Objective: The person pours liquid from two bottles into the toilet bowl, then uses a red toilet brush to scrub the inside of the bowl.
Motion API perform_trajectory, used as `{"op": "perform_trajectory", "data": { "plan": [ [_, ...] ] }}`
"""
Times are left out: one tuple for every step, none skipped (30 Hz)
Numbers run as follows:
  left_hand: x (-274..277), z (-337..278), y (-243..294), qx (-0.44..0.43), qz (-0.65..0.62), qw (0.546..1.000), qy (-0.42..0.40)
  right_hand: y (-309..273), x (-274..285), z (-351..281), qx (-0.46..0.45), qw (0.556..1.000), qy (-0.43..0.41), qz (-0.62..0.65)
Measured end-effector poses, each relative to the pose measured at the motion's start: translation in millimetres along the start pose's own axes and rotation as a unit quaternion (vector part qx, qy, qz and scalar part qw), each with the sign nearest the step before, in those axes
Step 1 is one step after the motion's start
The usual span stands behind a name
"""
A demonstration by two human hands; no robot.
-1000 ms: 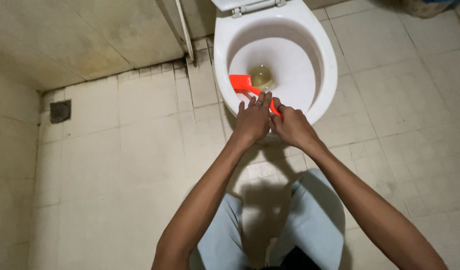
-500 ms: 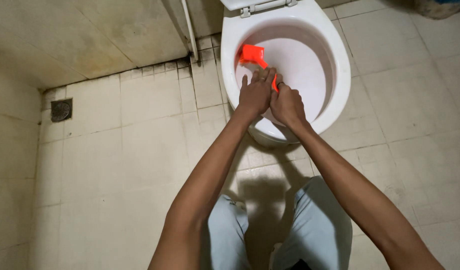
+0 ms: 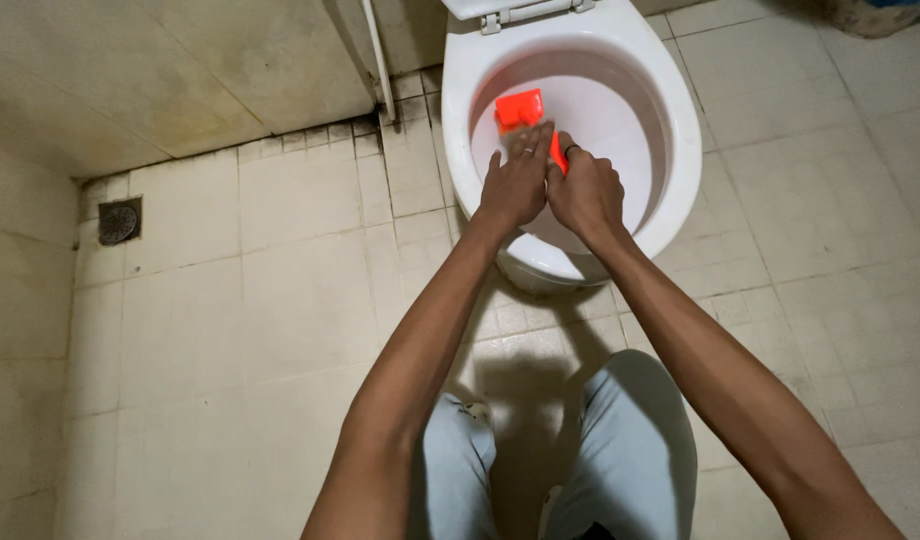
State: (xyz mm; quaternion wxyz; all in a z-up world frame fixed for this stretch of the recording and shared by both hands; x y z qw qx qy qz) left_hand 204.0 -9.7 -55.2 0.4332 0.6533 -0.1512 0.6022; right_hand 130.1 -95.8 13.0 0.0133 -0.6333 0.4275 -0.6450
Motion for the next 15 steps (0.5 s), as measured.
{"op": "perform_trajectory", "data": {
  "plan": [
    [-3, -1, -1, -0.001, 0.0, 1.0, 0.0, 0, 1, -2, 0.0, 1.0, 0.001, 0.0],
    [-5, -1, -3, -0.003, -0.002, 1.0, 0.004, -2, 3, -5, 0.007, 1.0, 0.009, -0.001],
    [-7, -2, -5, -0.005, -0.004, 1.0, 0.009, -4, 4, -7, 0.014, 1.0, 0.017, -0.001],
    [-5, -4, -4, -0.004, -0.003, 1.0, 0.011, -5, 4, -9, 0.016, 1.0, 0.018, -0.001],
    [-3, -6, -3, -0.004, -0.005, 1.0, 0.005, -6, 3, -11, 0.014, 1.0, 0.015, 0.0],
    [-2, -7, -1, -0.005, -0.007, 1.0, -0.002, -5, 3, -12, 0.012, 1.0, 0.012, 0.001],
    [3, -8, 1, -0.005, -0.007, 1.0, -0.001, -7, 3, -13, 0.012, 1.0, 0.013, 0.001],
    [6, -9, 3, -0.001, -0.011, 1.0, -0.007, -6, 4, -13, 0.008, 1.0, 0.012, 0.001],
    [9, -10, 5, 0.002, -0.014, 1.0, -0.014, -6, 4, -14, 0.004, 1.0, 0.011, 0.0],
    [10, -10, 5, 0.001, -0.014, 1.0, -0.012, -6, 3, -13, 0.005, 1.0, 0.012, 0.0],
    [13, -9, 6, -0.01, -0.014, 1.0, 0.001, -7, 4, -11, 0.009, 1.0, 0.025, 0.004],
    [14, -9, 8, -0.021, -0.016, 1.0, 0.013, -6, 5, -10, 0.012, 0.999, 0.035, 0.006],
    [15, -8, 10, -0.021, -0.018, 1.0, 0.013, -6, 6, -9, 0.012, 0.999, 0.035, 0.004],
    [17, -9, 11, -0.022, -0.021, 0.999, 0.019, -7, 7, -10, 0.011, 0.999, 0.041, 0.006],
    [19, -10, 12, -0.023, -0.024, 0.999, 0.026, -7, 9, -11, 0.011, 0.999, 0.047, 0.008]
  ]
}}
Point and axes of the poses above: each hand's wrist, its own z-axis towards the middle knuckle, its own x-axis out of the back of the hand, y = z × x, the point moved 6 cm from there along z, towards the middle knuckle, and after that the axes turned 12 degrees about -x, right-handed, at the moved point
